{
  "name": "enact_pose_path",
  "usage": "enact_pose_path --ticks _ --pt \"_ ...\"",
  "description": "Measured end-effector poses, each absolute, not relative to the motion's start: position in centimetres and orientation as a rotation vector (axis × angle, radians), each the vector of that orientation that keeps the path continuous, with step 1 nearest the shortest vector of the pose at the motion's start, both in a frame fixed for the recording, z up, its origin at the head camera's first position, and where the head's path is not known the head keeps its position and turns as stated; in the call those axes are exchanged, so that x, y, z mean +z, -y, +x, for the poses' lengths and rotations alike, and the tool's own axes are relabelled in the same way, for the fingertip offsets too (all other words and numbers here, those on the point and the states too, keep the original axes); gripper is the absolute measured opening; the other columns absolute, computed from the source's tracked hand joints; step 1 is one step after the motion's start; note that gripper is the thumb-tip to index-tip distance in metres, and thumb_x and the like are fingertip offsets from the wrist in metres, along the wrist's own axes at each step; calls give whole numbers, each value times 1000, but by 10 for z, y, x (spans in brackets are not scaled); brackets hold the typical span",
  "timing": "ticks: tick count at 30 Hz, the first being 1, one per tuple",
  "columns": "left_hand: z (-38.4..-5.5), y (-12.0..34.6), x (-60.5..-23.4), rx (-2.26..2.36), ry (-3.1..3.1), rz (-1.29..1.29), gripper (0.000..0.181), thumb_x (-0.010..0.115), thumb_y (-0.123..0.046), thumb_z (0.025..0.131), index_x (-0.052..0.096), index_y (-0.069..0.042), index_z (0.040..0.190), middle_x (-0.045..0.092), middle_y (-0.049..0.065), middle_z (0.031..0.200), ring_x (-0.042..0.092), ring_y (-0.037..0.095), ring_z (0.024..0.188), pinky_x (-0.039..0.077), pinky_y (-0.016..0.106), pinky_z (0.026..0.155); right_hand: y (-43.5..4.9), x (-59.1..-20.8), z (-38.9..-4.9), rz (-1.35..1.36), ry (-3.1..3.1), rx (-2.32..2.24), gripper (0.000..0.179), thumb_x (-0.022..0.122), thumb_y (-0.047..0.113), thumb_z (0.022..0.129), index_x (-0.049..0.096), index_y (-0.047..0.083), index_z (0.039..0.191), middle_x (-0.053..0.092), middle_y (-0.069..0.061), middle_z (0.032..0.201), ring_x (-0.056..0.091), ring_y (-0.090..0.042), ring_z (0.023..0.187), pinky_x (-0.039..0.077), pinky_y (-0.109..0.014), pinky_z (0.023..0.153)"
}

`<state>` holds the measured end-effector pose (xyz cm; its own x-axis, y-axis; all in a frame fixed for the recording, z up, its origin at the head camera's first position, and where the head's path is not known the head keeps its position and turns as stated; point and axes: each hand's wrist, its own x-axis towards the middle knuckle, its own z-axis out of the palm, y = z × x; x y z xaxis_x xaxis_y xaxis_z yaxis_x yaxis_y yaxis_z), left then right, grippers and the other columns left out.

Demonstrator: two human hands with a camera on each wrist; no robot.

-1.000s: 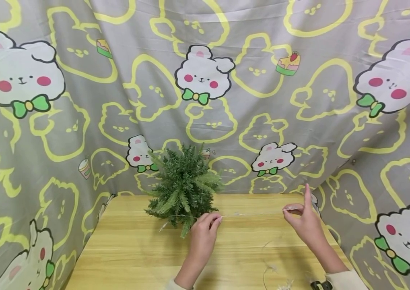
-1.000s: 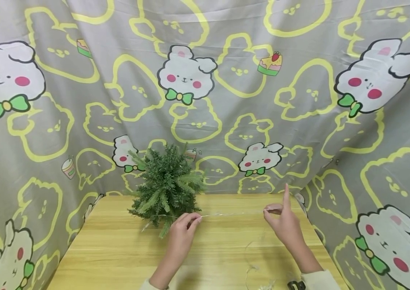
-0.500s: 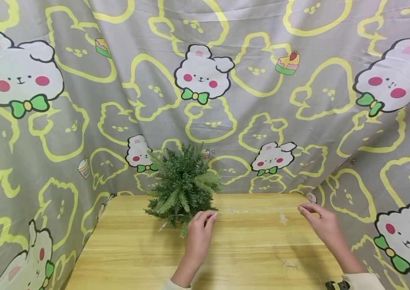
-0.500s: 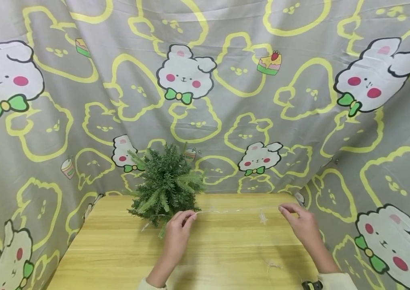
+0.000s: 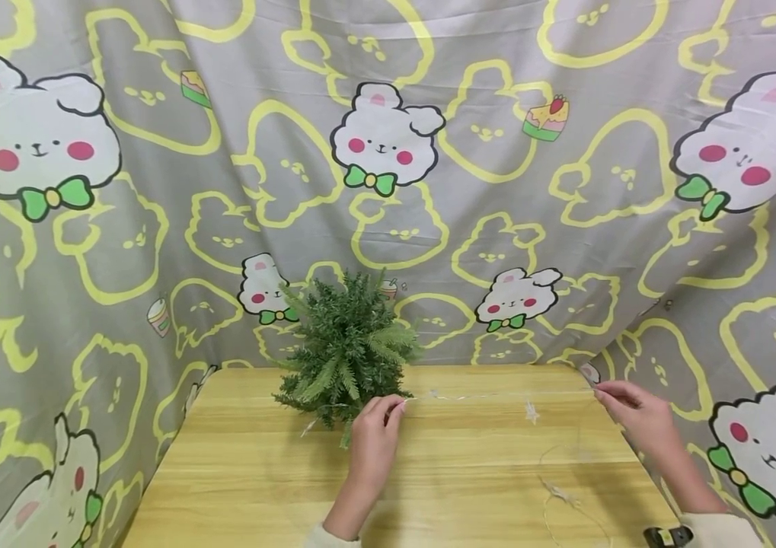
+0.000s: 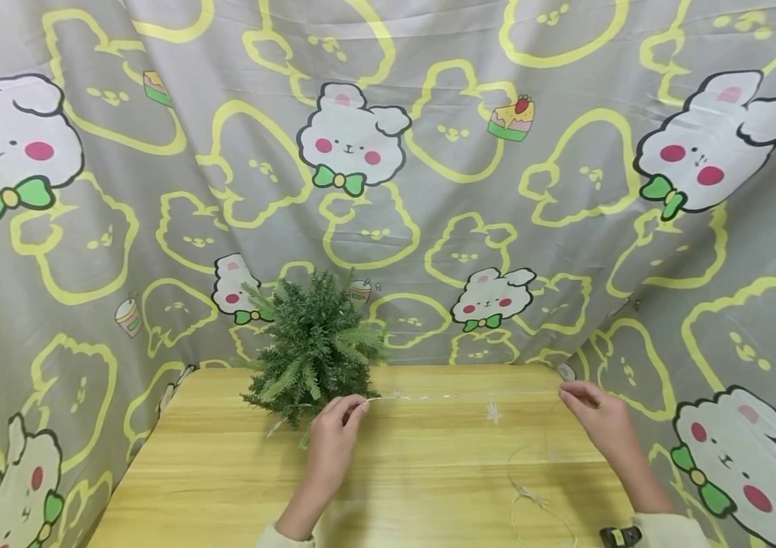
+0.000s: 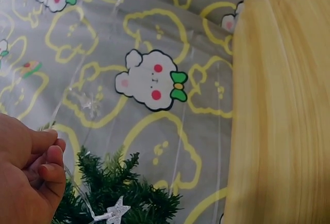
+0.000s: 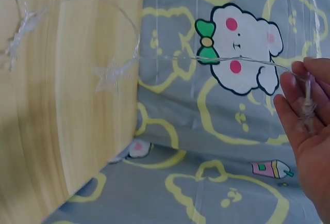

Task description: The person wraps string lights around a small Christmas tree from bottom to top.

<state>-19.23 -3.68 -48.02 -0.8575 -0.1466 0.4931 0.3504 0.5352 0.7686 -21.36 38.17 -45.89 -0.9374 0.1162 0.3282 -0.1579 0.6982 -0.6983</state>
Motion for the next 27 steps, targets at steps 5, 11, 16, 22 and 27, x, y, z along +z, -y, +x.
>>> enact_pose_path --ticks 5,11,16,22,27 --pt "-193 36 -480 -1289 2261 -150 9 71 -14 95 76 -12 102 69 -3 89 54 2 68 50 18 58 -392 -453 -211 0 2613 1107 38 68 38 97 71 6 117 71 22 94 55 18 83 49 -15 65" --pt "-195 35 -481 -1294 2261 -108 9 70 -14 95 76 -10 102 69 -2 88 55 3 69 50 18 58 -401 -450 -210 -53 2555 1219 42 71 37 95 65 10 127 62 35 94 55 19 85 47 -10 67" --pt "-195 35 -481 -1296 2273 -65 10 70 -13 95 76 -8 102 69 -2 89 55 4 70 50 18 59 -404 -450 -211 90 2292 1691 42 69 13 97 55 24 134 70 21 93 67 8 87 49 -5 77" --pt "-195 34 -481 -1304 2286 -19 9 70 -13 95 75 -9 102 67 -4 86 54 4 69 49 18 58 -415 -447 -209 -17 2523 1319 37 67 29 99 63 11 131 64 31 94 57 18 87 46 -6 71" --pt "-194 35 -480 -1279 2298 -8 8 70 -14 96 75 -12 101 65 -6 83 54 4 68 48 19 57 -423 -455 -209 -115 2616 1050 41 64 43 99 70 4 113 64 25 80 51 11 74 42 -17 59"
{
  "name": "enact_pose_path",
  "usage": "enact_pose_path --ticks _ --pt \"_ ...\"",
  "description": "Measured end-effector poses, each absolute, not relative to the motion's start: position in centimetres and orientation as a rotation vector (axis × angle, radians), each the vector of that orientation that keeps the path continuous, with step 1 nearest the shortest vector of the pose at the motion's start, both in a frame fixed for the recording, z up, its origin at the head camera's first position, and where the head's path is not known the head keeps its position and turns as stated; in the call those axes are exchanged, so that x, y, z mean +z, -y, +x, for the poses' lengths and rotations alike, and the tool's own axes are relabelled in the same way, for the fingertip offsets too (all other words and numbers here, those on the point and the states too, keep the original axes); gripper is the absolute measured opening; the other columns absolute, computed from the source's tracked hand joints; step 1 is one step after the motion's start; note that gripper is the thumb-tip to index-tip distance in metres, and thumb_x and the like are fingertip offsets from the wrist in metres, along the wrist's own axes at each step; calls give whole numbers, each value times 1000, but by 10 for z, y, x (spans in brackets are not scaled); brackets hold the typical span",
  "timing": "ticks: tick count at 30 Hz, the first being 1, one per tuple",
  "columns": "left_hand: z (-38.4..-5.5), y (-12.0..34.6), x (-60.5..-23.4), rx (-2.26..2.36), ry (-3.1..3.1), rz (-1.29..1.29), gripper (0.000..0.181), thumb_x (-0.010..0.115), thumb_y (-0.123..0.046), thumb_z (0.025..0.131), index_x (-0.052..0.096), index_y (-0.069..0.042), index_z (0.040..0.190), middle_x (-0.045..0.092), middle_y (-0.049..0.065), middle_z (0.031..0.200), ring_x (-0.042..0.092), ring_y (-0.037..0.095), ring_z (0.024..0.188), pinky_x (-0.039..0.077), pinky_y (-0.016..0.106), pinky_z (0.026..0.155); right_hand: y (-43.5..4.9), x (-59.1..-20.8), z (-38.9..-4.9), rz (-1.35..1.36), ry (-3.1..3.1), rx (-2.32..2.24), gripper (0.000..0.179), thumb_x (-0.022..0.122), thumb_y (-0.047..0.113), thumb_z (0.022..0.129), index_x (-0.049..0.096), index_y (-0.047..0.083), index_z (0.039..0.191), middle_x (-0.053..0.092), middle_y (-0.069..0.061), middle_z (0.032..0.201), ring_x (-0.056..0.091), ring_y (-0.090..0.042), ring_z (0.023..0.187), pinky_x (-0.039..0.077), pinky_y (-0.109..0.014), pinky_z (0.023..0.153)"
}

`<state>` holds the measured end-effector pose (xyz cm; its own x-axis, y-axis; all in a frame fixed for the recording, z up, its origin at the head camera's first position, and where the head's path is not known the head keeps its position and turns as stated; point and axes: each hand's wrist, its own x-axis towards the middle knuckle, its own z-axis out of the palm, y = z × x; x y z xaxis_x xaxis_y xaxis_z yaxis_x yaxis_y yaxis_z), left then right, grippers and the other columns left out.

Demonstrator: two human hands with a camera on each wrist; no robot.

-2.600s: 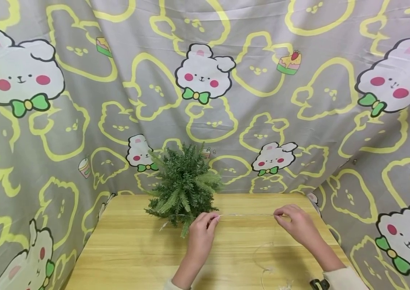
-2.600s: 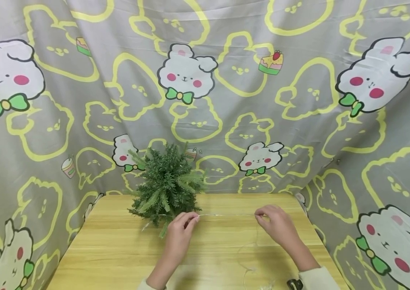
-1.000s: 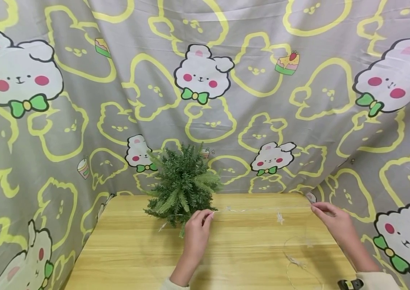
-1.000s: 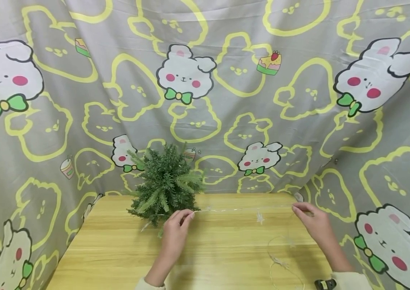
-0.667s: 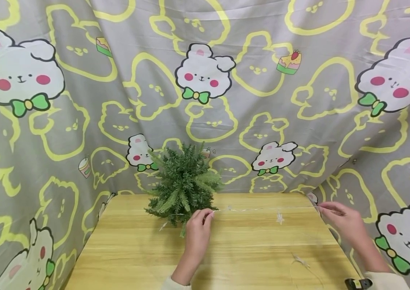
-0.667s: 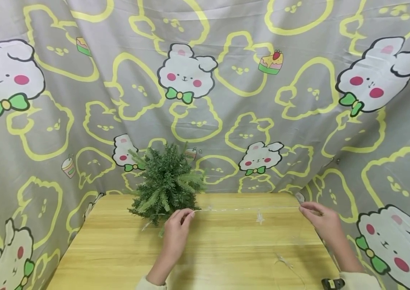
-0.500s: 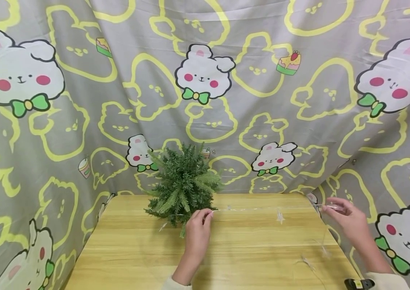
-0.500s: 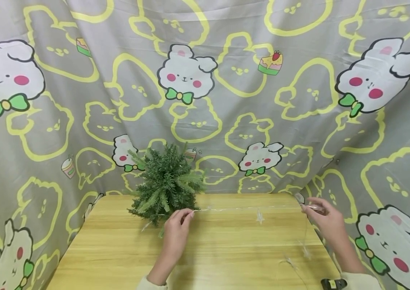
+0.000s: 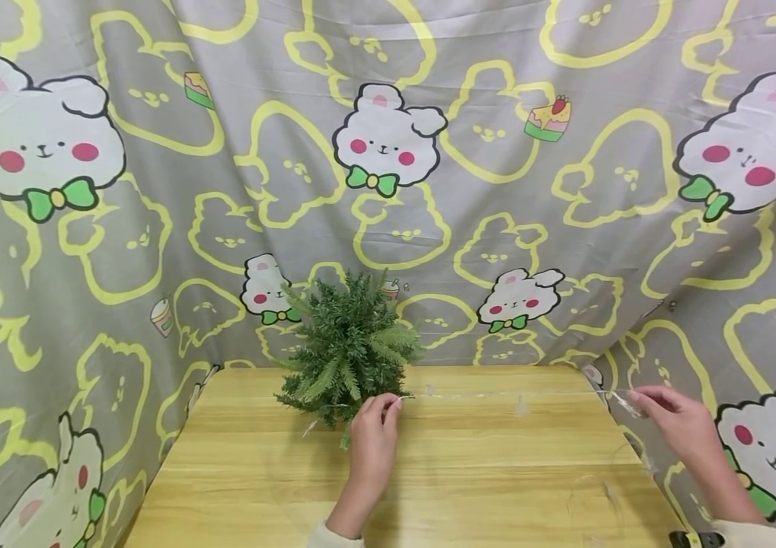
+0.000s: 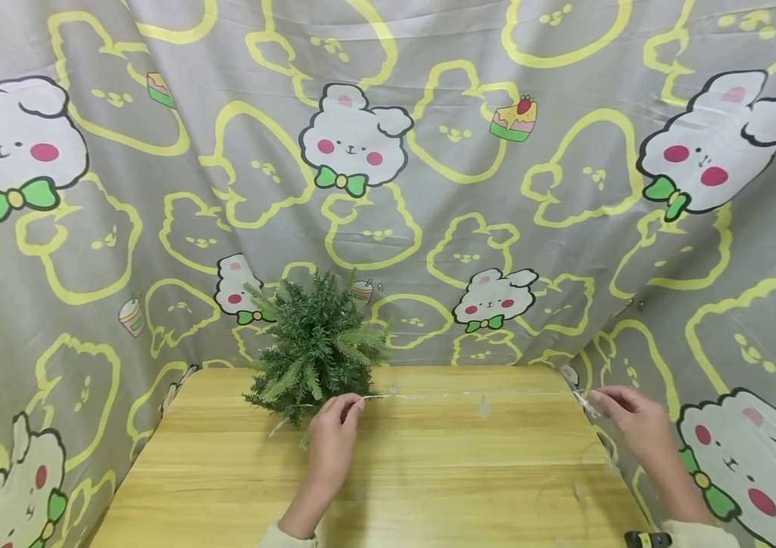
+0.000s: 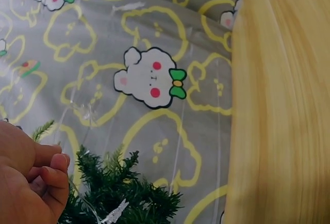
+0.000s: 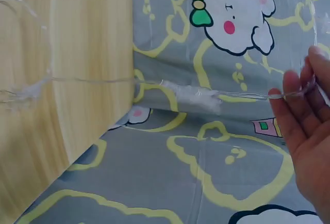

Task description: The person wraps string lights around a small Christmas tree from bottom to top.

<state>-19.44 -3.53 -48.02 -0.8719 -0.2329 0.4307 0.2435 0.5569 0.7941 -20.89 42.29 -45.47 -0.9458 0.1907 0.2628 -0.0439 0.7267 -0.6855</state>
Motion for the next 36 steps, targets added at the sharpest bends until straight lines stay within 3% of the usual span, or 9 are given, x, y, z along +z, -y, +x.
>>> enact_pose_path --ticks 5,9,18,25,31,36 --pt "-195 31 -478 -1232 2332 -41 12 69 -16 96 75 -10 105 70 -2 92 60 6 74 51 18 61 -415 -456 -208 -152 2579 1137 41 65 45 98 70 5 106 65 1 69 57 -13 64 43 -26 54" --pt "-198 27 -477 -1217 2369 -91 19 68 -15 97 75 -7 113 72 2 100 64 8 79 54 18 64 -396 -445 -206 -157 2523 1335 39 65 44 97 68 7 108 61 -2 67 58 -19 62 47 -28 55" --pt "-209 -2 -456 -1293 2433 -254 23 67 -21 98 74 -10 117 73 3 106 67 9 86 55 16 71 -342 -421 -212 -19 2443 1581 31 63 39 100 68 9 107 54 3 64 54 -19 56 51 -32 56" --pt "-235 -46 -412 -1226 2506 -582 23 63 -29 100 74 -17 116 72 -4 105 61 0 82 52 13 72 -303 -412 -221 105 2521 1486 39 61 38 101 68 1 110 58 1 73 58 -20 62 53 -30 59" --pt "-257 -74 -388 -933 2608 -920 20 61 -32 101 75 -24 113 69 -13 100 56 -2 82 47 14 68 -278 -405 -225 182 2586 1356 36 61 38 101 70 4 108 63 -5 79 59 -20 64 52 -30 57" --pt "-267 -85 -379 -847 2653 -1042 20 62 -32 100 77 -25 112 70 -15 100 57 -3 84 45 12 68 -268 -394 -226 218 2599 1336 36 62 39 101 71 4 106 68 -10 82 62 -17 63 50 -29 54"
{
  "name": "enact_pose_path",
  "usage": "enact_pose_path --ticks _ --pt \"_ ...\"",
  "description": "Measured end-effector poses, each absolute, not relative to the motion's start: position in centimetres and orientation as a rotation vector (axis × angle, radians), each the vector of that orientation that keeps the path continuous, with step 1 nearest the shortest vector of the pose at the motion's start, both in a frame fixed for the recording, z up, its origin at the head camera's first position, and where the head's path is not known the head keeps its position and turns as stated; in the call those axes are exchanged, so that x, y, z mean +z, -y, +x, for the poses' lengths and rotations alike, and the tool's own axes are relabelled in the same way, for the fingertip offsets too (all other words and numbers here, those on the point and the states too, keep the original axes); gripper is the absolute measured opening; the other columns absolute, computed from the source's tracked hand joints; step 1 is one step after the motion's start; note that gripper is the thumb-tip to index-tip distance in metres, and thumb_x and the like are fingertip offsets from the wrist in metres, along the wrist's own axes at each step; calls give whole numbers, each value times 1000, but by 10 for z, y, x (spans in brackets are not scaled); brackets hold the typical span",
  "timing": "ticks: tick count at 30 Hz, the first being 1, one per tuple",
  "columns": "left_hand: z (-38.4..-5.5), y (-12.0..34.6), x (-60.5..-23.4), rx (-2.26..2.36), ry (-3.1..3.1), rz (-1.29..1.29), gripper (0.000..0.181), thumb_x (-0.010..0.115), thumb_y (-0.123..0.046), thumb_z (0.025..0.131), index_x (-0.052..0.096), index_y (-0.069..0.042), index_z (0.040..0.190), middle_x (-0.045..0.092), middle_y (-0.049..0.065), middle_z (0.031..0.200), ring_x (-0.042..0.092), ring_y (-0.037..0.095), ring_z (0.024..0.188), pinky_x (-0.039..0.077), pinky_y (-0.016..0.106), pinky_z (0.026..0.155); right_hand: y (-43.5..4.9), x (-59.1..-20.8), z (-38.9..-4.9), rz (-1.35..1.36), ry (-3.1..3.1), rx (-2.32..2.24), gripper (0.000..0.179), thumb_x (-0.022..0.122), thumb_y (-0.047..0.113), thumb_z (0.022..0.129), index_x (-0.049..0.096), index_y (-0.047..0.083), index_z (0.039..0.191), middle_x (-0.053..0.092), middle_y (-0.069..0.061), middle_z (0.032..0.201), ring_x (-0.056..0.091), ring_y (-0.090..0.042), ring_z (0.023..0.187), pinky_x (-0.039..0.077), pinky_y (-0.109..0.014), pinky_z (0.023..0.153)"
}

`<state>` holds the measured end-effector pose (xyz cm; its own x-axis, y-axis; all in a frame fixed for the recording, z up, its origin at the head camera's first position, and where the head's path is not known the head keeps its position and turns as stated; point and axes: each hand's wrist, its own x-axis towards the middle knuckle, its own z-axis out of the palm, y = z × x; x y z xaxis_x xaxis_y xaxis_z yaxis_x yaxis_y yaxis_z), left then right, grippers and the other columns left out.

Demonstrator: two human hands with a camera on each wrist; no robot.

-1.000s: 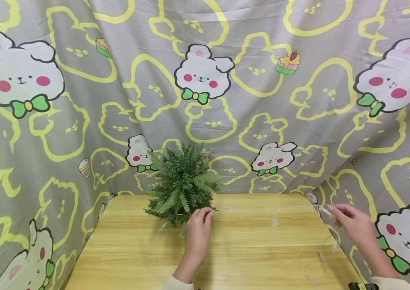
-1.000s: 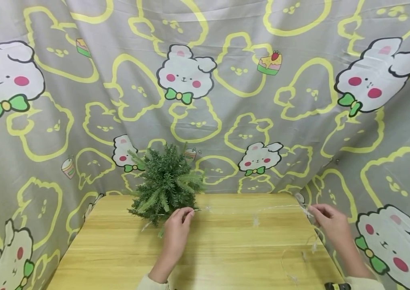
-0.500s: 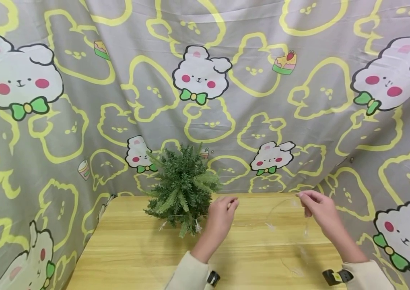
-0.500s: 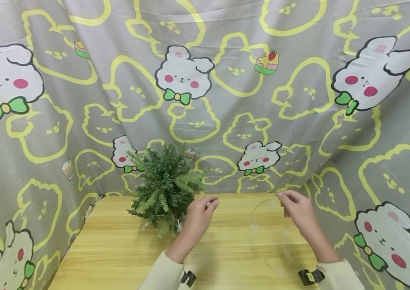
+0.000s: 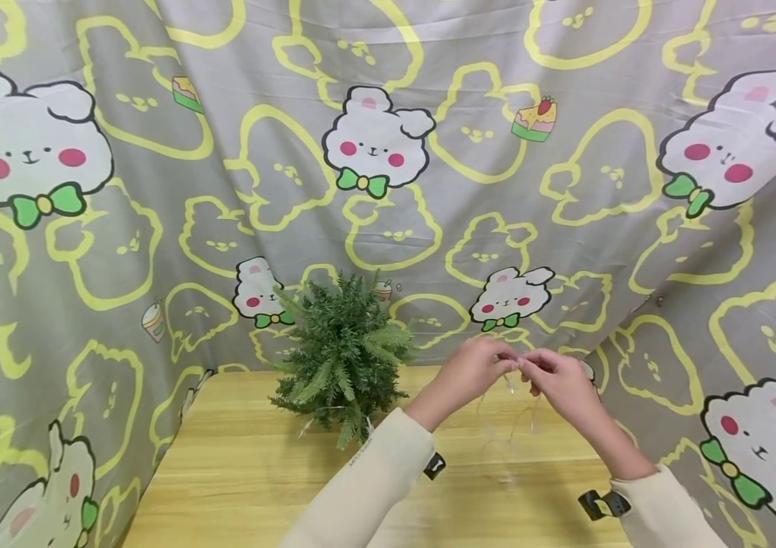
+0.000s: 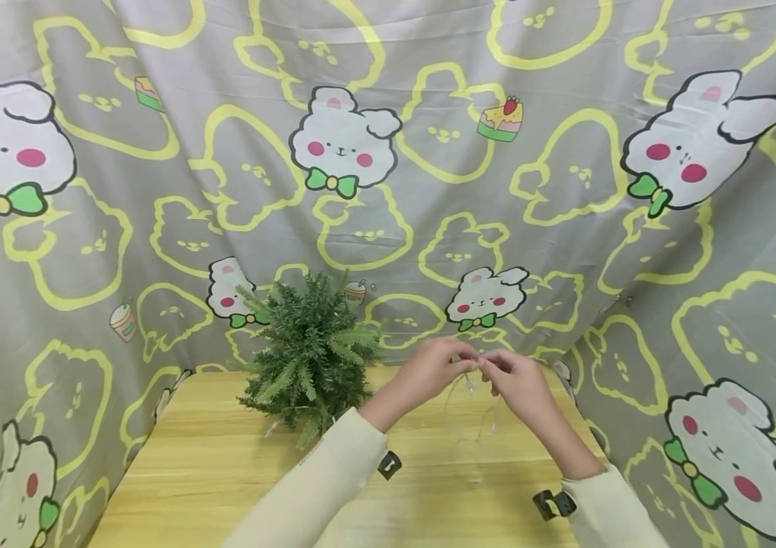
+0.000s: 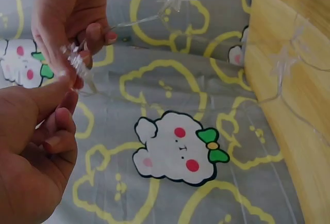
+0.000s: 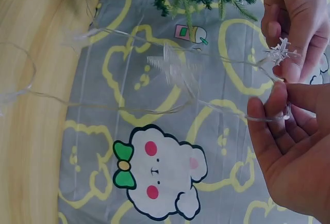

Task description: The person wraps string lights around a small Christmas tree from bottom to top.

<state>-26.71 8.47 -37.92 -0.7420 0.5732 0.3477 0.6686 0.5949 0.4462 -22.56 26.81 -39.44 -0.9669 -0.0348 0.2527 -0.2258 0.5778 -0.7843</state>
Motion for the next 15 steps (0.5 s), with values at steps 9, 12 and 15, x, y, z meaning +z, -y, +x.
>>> enact_pose_path --ticks 9,12,15 --pt "-276 -83 -364 -745 2731 -1098 15 65 -26 99 78 -23 106 71 -14 95 59 -3 84 46 12 71 -265 -385 -226 224 2595 1385 38 62 40 100 73 4 106 73 -5 85 67 -17 66 53 -28 59" --pt "-279 -82 -363 -712 2748 -1108 16 65 -28 100 78 -24 106 71 -14 95 58 -3 82 46 11 70 -264 -385 -226 251 2590 1429 38 62 39 100 72 5 112 74 -10 90 69 -20 68 56 -28 63" --pt "-282 -78 -361 -719 2728 -1076 16 64 -29 100 78 -22 104 71 -13 93 58 -2 78 46 13 69 -264 -385 -226 291 2591 1436 36 62 36 101 70 5 117 74 -13 94 69 -22 71 57 -29 64"
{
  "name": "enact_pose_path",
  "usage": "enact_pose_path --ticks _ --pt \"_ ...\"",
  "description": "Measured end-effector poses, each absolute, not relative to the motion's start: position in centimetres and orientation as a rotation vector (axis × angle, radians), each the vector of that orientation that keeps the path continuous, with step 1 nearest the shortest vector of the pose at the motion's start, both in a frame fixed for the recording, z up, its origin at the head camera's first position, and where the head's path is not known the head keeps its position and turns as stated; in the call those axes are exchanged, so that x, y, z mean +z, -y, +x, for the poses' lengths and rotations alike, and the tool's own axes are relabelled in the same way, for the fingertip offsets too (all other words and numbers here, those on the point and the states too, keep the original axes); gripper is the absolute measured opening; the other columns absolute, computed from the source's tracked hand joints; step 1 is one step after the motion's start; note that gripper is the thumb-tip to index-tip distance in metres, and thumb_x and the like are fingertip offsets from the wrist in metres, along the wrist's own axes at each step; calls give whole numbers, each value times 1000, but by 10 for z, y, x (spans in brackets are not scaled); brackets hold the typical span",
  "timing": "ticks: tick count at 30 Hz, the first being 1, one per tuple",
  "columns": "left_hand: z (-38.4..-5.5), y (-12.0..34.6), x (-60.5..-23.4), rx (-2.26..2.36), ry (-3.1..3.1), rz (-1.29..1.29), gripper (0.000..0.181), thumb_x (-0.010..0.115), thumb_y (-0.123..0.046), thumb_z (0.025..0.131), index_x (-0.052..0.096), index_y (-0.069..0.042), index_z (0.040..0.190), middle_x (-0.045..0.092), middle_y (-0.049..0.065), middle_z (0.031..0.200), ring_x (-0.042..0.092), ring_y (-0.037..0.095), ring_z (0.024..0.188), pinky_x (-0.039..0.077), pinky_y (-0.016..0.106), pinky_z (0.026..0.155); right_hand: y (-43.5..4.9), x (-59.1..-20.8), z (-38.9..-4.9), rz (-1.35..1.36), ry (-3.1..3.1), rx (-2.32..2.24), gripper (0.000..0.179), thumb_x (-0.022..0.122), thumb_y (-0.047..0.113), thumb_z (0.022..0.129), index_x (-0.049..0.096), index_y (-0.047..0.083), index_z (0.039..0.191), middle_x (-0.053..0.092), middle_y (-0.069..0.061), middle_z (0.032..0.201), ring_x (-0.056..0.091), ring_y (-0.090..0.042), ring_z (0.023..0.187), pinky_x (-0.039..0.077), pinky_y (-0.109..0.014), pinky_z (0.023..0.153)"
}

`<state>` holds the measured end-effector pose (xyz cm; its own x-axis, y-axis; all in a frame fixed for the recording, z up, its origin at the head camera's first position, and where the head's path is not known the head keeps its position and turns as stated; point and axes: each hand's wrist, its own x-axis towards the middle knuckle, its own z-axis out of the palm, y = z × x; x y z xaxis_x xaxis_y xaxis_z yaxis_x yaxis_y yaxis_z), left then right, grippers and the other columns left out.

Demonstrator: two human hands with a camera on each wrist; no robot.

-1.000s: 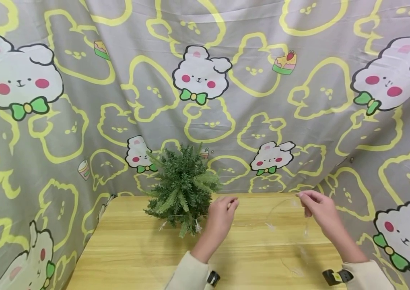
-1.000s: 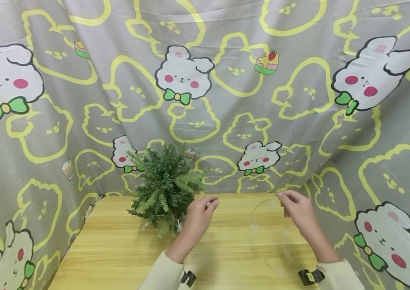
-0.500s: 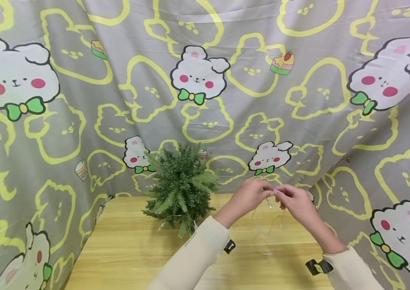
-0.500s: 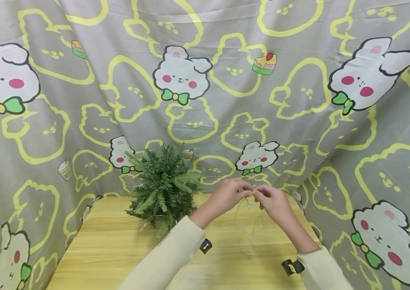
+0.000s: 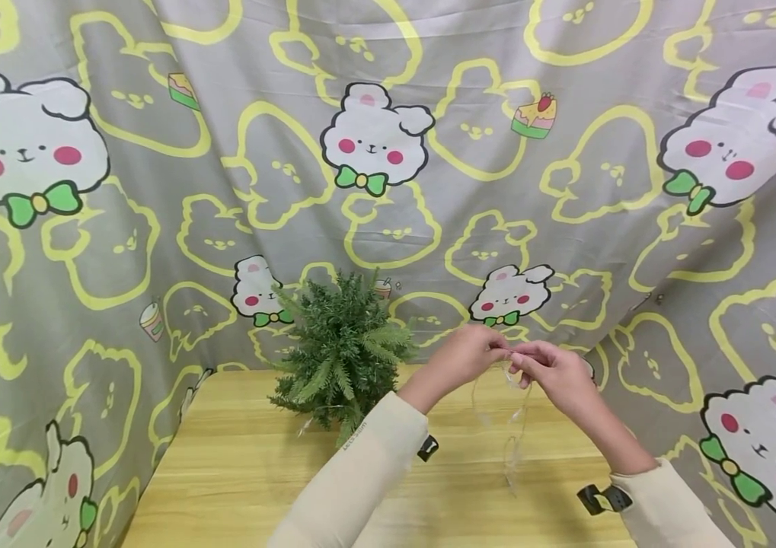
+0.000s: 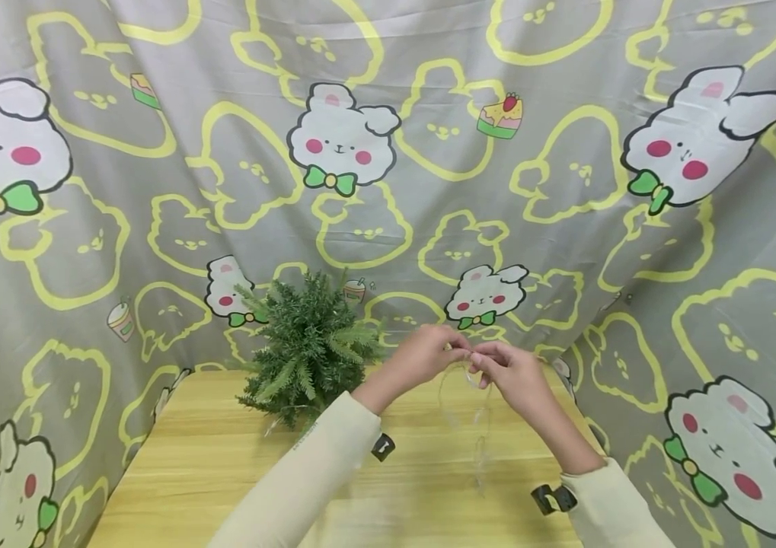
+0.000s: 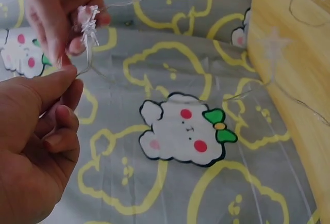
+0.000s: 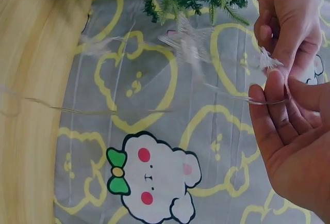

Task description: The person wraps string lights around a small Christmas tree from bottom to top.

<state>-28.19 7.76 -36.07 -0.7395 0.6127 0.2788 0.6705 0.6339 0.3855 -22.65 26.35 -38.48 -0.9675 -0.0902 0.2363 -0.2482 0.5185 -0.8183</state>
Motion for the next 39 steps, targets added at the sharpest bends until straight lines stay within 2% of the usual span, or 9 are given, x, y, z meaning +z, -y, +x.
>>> enact_pose_path --ticks 7,15,19,24,28,32,35,39 --pt "-286 -68 -354 -817 2684 -1009 15 64 -27 101 76 -18 101 69 -10 92 56 0 74 46 14 66 -270 -381 -226 312 2604 1485 36 63 32 101 68 1 119 72 -18 105 70 -15 79 58 -26 74" --pt "-297 -56 -341 -843 2643 -939 16 64 -25 101 75 -14 105 70 -4 100 60 5 81 49 17 72 -278 -384 -229 352 2635 1522 33 64 28 101 68 -1 116 71 -13 97 69 -14 83 58 -28 76" --pt "-303 -52 -333 -823 2634 -924 17 63 -24 101 75 -13 105 70 -2 100 60 6 82 49 17 71 -280 -384 -229 344 2671 1428 32 64 35 100 71 5 111 72 -5 93 66 -10 89 54 -26 79" --pt "-312 -46 -324 -778 2596 -883 15 63 -24 101 75 -14 101 71 -3 98 62 6 84 50 17 72 -280 -386 -230 347 2633 1480 37 59 41 102 70 6 101 68 -9 85 62 -17 77 52 -30 72" --pt "-320 -39 -316 -806 2583 -820 16 62 -23 102 76 -14 104 72 -2 103 65 9 90 53 20 78 -280 -389 -230 370 2597 1556 38 57 35 104 68 -1 111 63 -9 82 58 -21 68 53 -31 64" --pt "-329 -30 -307 -856 2595 -760 18 61 -22 103 75 -12 106 74 0 103 65 10 86 54 23 77 -279 -390 -227 344 2609 1596 38 61 32 102 68 -2 119 66 -7 85 62 -22 70 55 -30 66" --pt "-337 -23 -300 -904 2604 -713 17 61 -22 102 75 -12 106 74 0 103 65 10 83 53 24 75 -277 -390 -224 327 2607 1653 37 65 29 100 69 -4 116 68 -10 86 66 -25 75 58 -31 70" --pt "-350 -16 -292 -960 2598 -664 17 62 -21 102 75 -11 105 75 1 103 66 11 86 54 26 78 -274 -391 -222 335 2599 1694 34 68 26 98 70 -5 111 71 -15 88 71 -24 79 60 -31 73"
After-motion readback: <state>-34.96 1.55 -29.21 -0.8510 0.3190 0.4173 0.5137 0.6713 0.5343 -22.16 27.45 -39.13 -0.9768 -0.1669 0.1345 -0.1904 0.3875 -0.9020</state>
